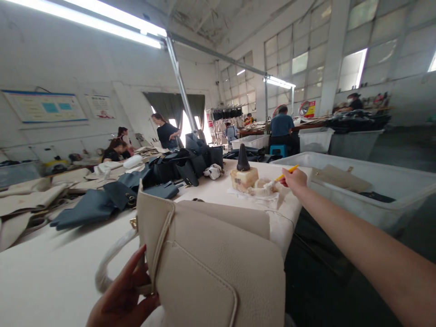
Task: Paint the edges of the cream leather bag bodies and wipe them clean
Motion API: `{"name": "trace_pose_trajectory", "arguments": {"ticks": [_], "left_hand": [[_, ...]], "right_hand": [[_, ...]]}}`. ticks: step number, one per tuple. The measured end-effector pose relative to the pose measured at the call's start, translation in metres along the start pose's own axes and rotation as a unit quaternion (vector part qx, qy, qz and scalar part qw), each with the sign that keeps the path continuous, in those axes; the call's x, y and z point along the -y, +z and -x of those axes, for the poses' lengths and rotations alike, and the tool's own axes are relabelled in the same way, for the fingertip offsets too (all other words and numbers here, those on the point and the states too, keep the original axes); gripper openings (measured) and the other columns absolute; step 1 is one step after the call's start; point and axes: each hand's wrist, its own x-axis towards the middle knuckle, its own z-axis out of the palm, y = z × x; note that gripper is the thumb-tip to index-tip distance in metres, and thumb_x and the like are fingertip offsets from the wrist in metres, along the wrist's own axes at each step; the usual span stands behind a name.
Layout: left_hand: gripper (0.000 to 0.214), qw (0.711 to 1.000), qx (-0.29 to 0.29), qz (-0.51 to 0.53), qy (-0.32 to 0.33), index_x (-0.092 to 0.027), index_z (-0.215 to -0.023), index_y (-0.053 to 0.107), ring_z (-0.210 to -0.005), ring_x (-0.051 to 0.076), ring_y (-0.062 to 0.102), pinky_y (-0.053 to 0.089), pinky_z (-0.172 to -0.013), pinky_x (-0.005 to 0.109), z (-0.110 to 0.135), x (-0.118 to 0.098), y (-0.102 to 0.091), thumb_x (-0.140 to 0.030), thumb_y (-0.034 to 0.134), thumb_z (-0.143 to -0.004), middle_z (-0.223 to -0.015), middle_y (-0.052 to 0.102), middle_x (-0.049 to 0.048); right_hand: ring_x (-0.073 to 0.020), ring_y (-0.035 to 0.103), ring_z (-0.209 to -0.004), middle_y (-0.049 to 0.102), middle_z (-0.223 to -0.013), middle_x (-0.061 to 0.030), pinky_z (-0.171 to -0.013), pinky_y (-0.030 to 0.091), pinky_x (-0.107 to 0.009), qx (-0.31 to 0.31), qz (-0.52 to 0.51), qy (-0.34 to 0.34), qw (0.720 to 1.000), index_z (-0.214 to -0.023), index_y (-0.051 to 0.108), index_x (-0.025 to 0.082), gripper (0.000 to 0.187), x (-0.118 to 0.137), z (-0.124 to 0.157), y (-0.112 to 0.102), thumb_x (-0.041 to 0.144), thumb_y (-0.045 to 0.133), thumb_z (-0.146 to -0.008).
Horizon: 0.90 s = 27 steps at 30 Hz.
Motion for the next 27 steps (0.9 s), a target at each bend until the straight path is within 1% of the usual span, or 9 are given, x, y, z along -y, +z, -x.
{"name": "trace_pose_trajectory", "arguments": {"ticks": [3, 6, 10, 15, 17, 19, 21, 23, 27], "left_hand": [[0.083, 1.000, 0.014, 0.000, 0.023, -0.026, -0.127, 0.058, -0.082, 0.021, 0.068, 0.058, -0.067, 0.026, -0.003, 0.003, -0.004, -0.036, 0.087, -0.050, -0.097, 0.072, 0.0044], [0.084, 0.998, 0.053, -0.005, 0.034, -0.024, -0.130, 0.055, -0.083, 0.021, 0.068, 0.058, -0.067, 0.027, -0.007, 0.004, -0.008, -0.028, 0.087, -0.052, -0.093, 0.072, 0.0048], [0.087, 0.994, 0.092, 0.009, 0.063, -0.025, -0.132, 0.054, -0.077, 0.016, 0.067, 0.057, -0.067, 0.023, -0.010, 0.003, -0.010, -0.018, 0.086, -0.052, -0.092, 0.072, 0.0036], [0.089, 0.985, 0.125, 0.039, 0.114, -0.028, -0.134, 0.051, -0.075, 0.014, 0.068, 0.057, -0.068, 0.022, -0.010, 0.006, -0.007, -0.011, 0.084, -0.052, -0.088, 0.072, 0.0018], [0.087, 0.982, 0.132, 0.045, 0.129, -0.029, -0.132, 0.053, -0.074, 0.013, 0.068, 0.058, -0.067, 0.022, -0.008, 0.007, -0.008, -0.009, 0.083, -0.053, -0.087, 0.072, 0.0011], [0.085, 0.981, 0.134, 0.048, 0.135, -0.029, -0.131, 0.055, -0.075, 0.013, 0.068, 0.058, -0.067, 0.022, -0.005, 0.007, -0.009, -0.008, 0.083, -0.053, -0.088, 0.072, 0.0010], [0.086, 0.981, 0.132, 0.044, 0.138, -0.029, -0.131, 0.055, -0.075, 0.013, 0.068, 0.058, -0.067, 0.022, -0.002, 0.007, -0.011, -0.008, 0.082, -0.053, -0.089, 0.072, 0.0013], [0.087, 0.981, 0.123, 0.033, 0.144, -0.028, -0.132, 0.054, -0.074, 0.013, 0.067, 0.058, -0.067, 0.022, 0.001, 0.007, -0.013, -0.008, 0.083, -0.052, -0.087, 0.071, 0.0010], [0.086, 0.983, 0.094, 0.010, 0.156, -0.026, -0.130, 0.056, -0.072, 0.010, 0.065, 0.055, -0.066, 0.018, 0.008, 0.008, -0.016, -0.008, 0.083, -0.051, -0.080, 0.069, -0.0018]], "right_hand": [[-0.0092, 0.055, -0.047, 0.056, -0.056, 0.0036, -0.047, 0.048, -0.022, -0.010, -0.037, 0.005, 0.999, -0.069, 0.057, 0.013, 0.028, 0.002, 0.014, -0.011, 0.030, 0.061, -0.091], [-0.0097, 0.052, -0.043, 0.054, -0.053, 0.0013, -0.044, 0.046, -0.022, -0.028, -0.088, 0.018, 0.996, -0.062, 0.052, 0.015, 0.031, 0.007, 0.035, -0.026, 0.024, 0.061, -0.090], [-0.0075, 0.046, -0.043, 0.052, -0.054, 0.0009, -0.041, 0.041, -0.020, -0.040, -0.159, 0.062, 0.985, -0.062, 0.048, 0.020, 0.032, 0.010, 0.078, -0.060, 0.026, 0.055, -0.093], [-0.0050, 0.046, -0.045, 0.052, -0.054, 0.0015, -0.043, 0.039, -0.018, 0.066, -0.217, 0.130, 0.965, -0.062, 0.054, 0.019, 0.030, 0.008, 0.149, -0.114, 0.028, 0.058, -0.091], [-0.0049, 0.042, -0.042, 0.052, -0.053, 0.0012, -0.038, 0.037, -0.016, 0.104, -0.227, 0.149, 0.957, -0.059, 0.057, 0.020, 0.031, 0.006, 0.185, -0.132, 0.031, 0.062, -0.087], [-0.0055, 0.040, -0.040, 0.052, -0.052, 0.0006, -0.034, 0.035, -0.015, 0.152, -0.230, 0.159, 0.948, -0.058, 0.060, 0.021, 0.030, 0.001, 0.222, -0.144, 0.039, 0.070, -0.079], [-0.0068, 0.043, -0.040, 0.054, -0.052, 0.0002, -0.033, 0.036, -0.015, 0.206, -0.222, 0.152, 0.941, -0.062, 0.062, 0.020, 0.031, -0.005, 0.253, -0.149, 0.046, 0.078, -0.068], [-0.0082, 0.047, -0.041, 0.057, -0.053, 0.0000, -0.035, 0.038, -0.016, 0.243, -0.206, 0.129, 0.939, -0.069, 0.062, 0.019, 0.038, -0.010, 0.277, -0.149, 0.052, 0.081, -0.062], [-0.0103, 0.049, -0.040, 0.060, -0.053, -0.0015, -0.038, 0.040, -0.020, 0.295, -0.141, 0.060, 0.943, -0.073, 0.059, 0.017, 0.047, -0.012, 0.308, -0.143, 0.062, 0.071, -0.069]]}}
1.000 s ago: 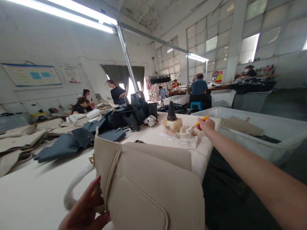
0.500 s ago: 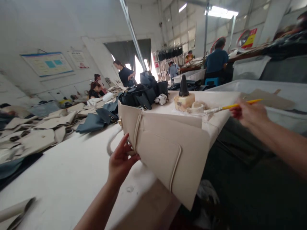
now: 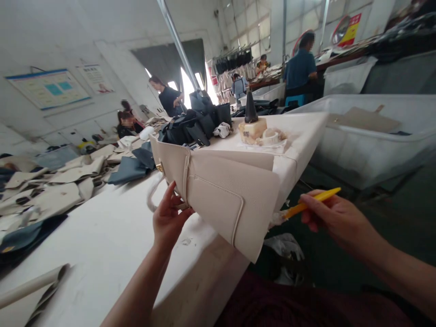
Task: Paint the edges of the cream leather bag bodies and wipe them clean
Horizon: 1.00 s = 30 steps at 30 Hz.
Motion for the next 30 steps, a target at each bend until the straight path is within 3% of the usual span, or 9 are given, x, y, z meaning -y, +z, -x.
{"name": "trace_pose_trajectory", "arguments": {"ticks": [3, 6, 12, 17, 21, 23, 26, 30], "left_hand": [[0.086, 1.000, -0.008, -0.013, -0.004, -0.026, -0.130, 0.055, -0.071, 0.009, 0.064, 0.055, -0.067, 0.018, 0.004, -0.002, -0.001, -0.009, 0.083, -0.051, -0.078, 0.067, -0.0033], [0.086, 1.000, -0.008, -0.021, -0.002, -0.026, -0.131, 0.055, -0.069, 0.008, 0.062, 0.055, -0.068, 0.018, 0.005, -0.002, -0.001, -0.010, 0.083, -0.051, -0.074, 0.063, -0.0053], [0.088, 1.000, 0.007, -0.023, -0.017, -0.025, -0.134, 0.052, -0.069, 0.009, 0.062, 0.055, -0.066, 0.019, 0.004, -0.004, -0.002, -0.013, 0.083, -0.052, -0.076, 0.064, -0.0039], [0.087, 0.999, 0.009, -0.039, -0.020, -0.021, -0.133, 0.052, -0.069, 0.010, 0.061, 0.055, -0.067, 0.021, 0.004, -0.005, -0.004, -0.017, 0.084, -0.052, -0.075, 0.062, -0.0039], [0.090, 0.992, 0.048, -0.119, 0.004, -0.022, -0.139, 0.045, -0.068, 0.012, 0.062, 0.055, -0.067, 0.025, 0.002, -0.012, -0.006, -0.023, 0.082, -0.057, -0.075, 0.060, -0.0041], [0.098, 0.974, 0.081, -0.209, 0.026, -0.022, -0.145, 0.034, -0.064, 0.013, 0.062, 0.055, -0.063, 0.026, 0.003, -0.019, -0.007, -0.024, 0.080, -0.059, -0.076, 0.062, -0.0032], [0.109, 0.926, 0.097, -0.362, 0.050, -0.022, -0.150, 0.016, -0.059, 0.016, 0.063, 0.053, -0.057, 0.028, 0.007, -0.028, -0.007, -0.027, 0.078, -0.061, -0.079, 0.068, -0.0001], [0.106, 0.877, 0.065, -0.469, 0.077, -0.018, -0.149, 0.021, -0.069, 0.024, 0.069, 0.052, -0.060, 0.031, 0.011, -0.027, -0.008, -0.031, 0.078, -0.061, -0.083, 0.072, 0.0066]], "right_hand": [[-0.0110, 0.050, -0.039, 0.059, -0.051, -0.0030, -0.039, 0.041, -0.021, 0.045, 0.073, -0.017, 0.996, -0.063, 0.057, 0.018, 0.052, 0.000, 0.010, 0.007, 0.068, 0.063, -0.072], [-0.0118, 0.051, -0.038, 0.059, -0.050, -0.0035, -0.039, 0.041, -0.022, 0.041, 0.135, -0.044, 0.989, -0.058, 0.056, 0.019, 0.054, 0.001, 0.013, 0.007, 0.071, 0.057, -0.074], [-0.0159, 0.057, -0.043, 0.063, -0.056, -0.0017, -0.041, 0.044, -0.024, -0.031, 0.156, -0.135, 0.978, -0.079, 0.059, 0.021, 0.044, -0.003, 0.004, 0.006, 0.065, 0.057, -0.078], [-0.0178, 0.060, -0.050, 0.063, -0.063, 0.0000, -0.049, 0.048, -0.028, -0.006, 0.174, -0.209, 0.962, -0.085, 0.062, 0.025, 0.029, -0.014, 0.013, 0.008, 0.053, 0.057, -0.085], [-0.0181, 0.060, -0.050, 0.063, -0.063, 0.0001, -0.047, 0.048, -0.028, 0.026, 0.190, -0.209, 0.959, -0.083, 0.063, 0.026, 0.028, -0.016, 0.024, 0.005, 0.053, 0.055, -0.085], [-0.0178, 0.059, -0.048, 0.062, -0.062, -0.0003, -0.046, 0.047, -0.028, 0.005, 0.173, -0.202, 0.964, -0.082, 0.061, 0.025, 0.031, -0.013, 0.027, 0.001, 0.055, 0.055, -0.085], [-0.0180, 0.059, -0.048, 0.063, -0.061, -0.0013, -0.045, 0.048, -0.028, -0.040, 0.143, -0.182, 0.972, -0.084, 0.061, 0.023, 0.036, -0.007, 0.029, -0.006, 0.058, 0.056, -0.083], [-0.0191, 0.060, -0.048, 0.065, -0.062, -0.0035, -0.047, 0.050, -0.029, -0.107, 0.138, -0.149, 0.973, -0.084, 0.061, 0.021, 0.044, -0.003, 0.030, -0.020, 0.065, 0.056, -0.079]]}}
